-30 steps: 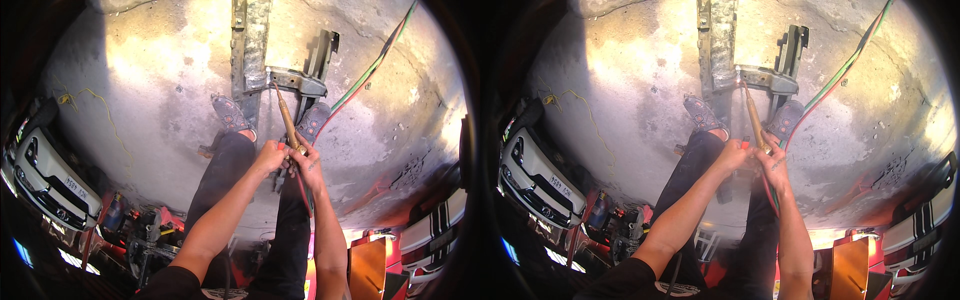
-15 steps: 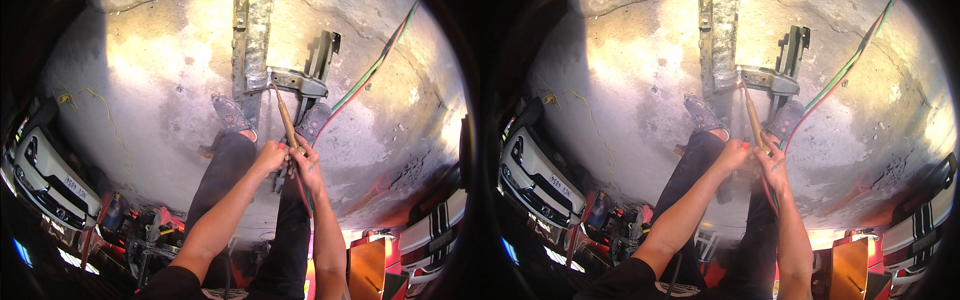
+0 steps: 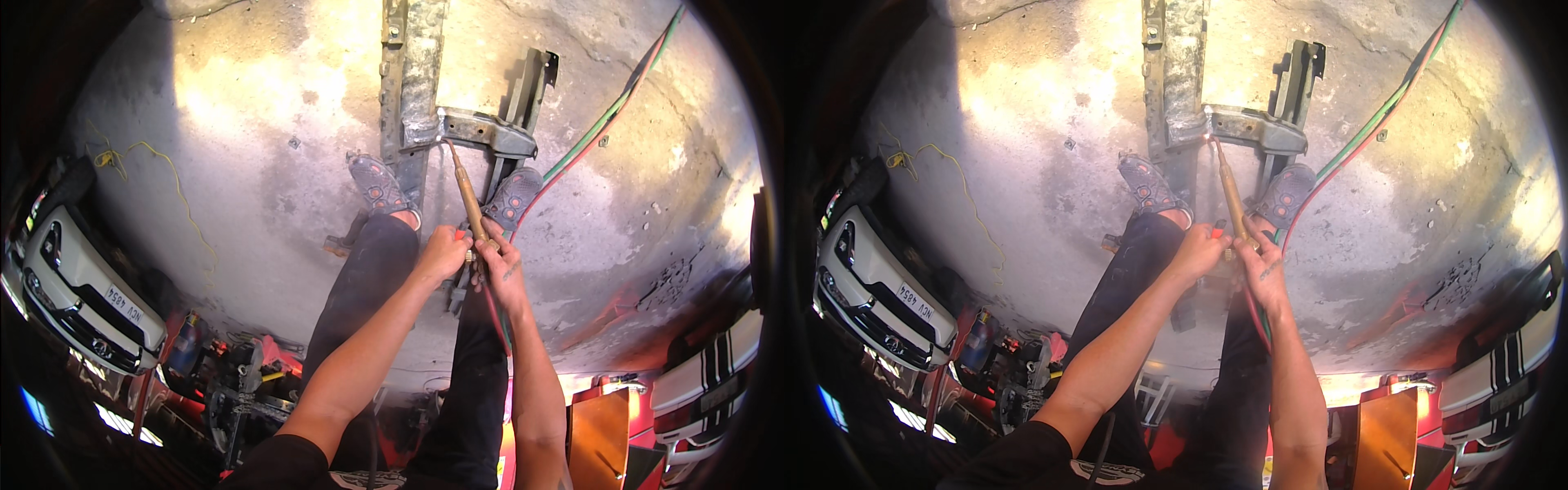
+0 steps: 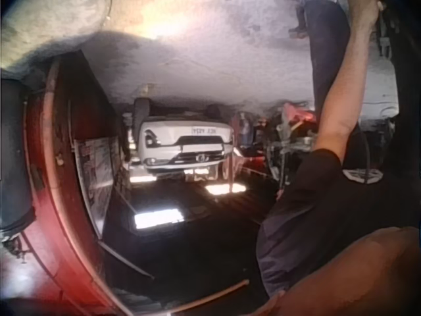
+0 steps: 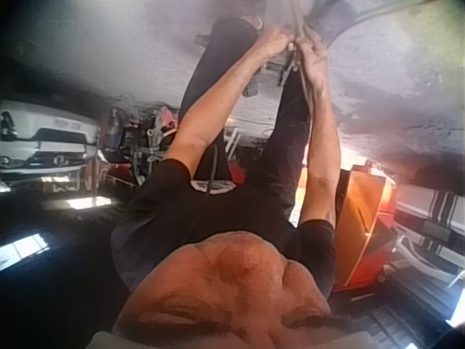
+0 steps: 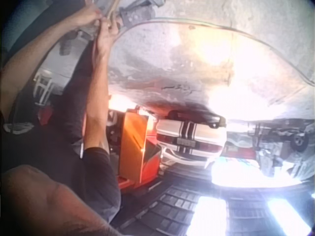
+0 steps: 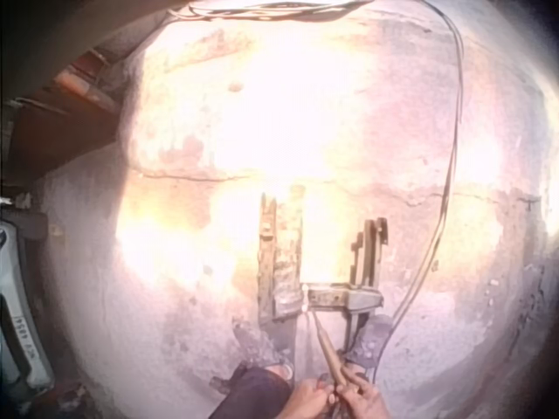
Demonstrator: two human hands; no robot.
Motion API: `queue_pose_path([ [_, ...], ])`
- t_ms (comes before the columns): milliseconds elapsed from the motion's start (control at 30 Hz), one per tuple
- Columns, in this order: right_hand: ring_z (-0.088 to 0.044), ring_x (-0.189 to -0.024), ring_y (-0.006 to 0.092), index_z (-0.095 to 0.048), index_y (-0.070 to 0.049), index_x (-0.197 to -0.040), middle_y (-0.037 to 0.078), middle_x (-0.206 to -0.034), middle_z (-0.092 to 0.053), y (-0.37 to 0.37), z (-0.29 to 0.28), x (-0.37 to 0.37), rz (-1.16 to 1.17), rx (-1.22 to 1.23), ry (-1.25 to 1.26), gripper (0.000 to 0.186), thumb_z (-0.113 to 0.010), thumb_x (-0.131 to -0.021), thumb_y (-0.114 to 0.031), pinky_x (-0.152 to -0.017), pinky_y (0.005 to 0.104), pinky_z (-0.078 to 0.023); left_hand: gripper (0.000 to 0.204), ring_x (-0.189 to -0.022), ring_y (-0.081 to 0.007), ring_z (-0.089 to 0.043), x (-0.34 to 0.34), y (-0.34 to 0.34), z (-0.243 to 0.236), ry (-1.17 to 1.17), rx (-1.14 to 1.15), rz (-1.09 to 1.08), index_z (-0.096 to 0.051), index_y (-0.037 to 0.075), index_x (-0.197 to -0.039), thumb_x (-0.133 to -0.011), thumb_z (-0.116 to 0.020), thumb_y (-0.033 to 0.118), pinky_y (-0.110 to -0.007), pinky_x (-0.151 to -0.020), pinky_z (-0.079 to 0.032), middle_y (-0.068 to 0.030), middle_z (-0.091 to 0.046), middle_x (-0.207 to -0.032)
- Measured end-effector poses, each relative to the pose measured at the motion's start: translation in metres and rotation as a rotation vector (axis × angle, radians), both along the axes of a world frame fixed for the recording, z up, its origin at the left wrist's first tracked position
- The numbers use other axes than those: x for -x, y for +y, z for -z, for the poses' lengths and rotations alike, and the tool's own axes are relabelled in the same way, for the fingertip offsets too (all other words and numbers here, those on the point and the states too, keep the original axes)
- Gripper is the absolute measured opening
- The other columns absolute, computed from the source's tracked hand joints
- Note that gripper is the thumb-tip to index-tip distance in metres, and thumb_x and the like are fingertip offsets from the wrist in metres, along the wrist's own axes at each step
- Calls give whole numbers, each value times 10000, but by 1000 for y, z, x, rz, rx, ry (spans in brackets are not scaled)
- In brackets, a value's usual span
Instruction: The person uses a welding torch and a hammer to work on a metal frame clamped to the floor. They heat and strike the frame repeatedly, then inspect it by hand while squatting on the floor.
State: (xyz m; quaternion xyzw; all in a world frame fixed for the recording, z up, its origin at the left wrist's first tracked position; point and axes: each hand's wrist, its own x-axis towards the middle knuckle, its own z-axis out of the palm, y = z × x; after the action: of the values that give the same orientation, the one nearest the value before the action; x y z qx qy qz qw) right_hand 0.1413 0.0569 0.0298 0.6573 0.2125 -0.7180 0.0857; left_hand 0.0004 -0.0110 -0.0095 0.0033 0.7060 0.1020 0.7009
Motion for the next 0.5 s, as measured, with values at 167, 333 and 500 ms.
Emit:
queue_pose_path([
  [167, -592, -579, 114, -541, -9, -1541, 41, -758, -629, -3, 3, -1, -4, -37, 1, 597, -655, -994, -217, -535, 302, -492, 237, -793, -194, -699, -3, -4, 4, 2, 1, -19, -714, -59, -972, -963, -685, 175, -376, -723, -522, -116, -725, -848],
  [333, -591, -561, 120, -533, -4, -1545, 42, -729, -627, -1, 3, -4, 17, -9, 2, 605, -659, -992, -215, -520, 306, -490, 235, -773, -193, -698, -4, 0, 1, 4, -1, 2, -716, -61, -974, -963, -689, 172, -374, -709, -522, -115, -724, -842],
  [500, -587, -547, 122, -530, -10, -1549, 46, -714, -629, 0, 1, -1, 25, 1, 8, 611, -671, -991, -218, -513, 307, -488, 242, -768, -195, -694, -5, -3, 3, -2, 1, -33, -720, -62, -987, -961, -696, 177, -371, -708, -521, -116, -725, -843],
])
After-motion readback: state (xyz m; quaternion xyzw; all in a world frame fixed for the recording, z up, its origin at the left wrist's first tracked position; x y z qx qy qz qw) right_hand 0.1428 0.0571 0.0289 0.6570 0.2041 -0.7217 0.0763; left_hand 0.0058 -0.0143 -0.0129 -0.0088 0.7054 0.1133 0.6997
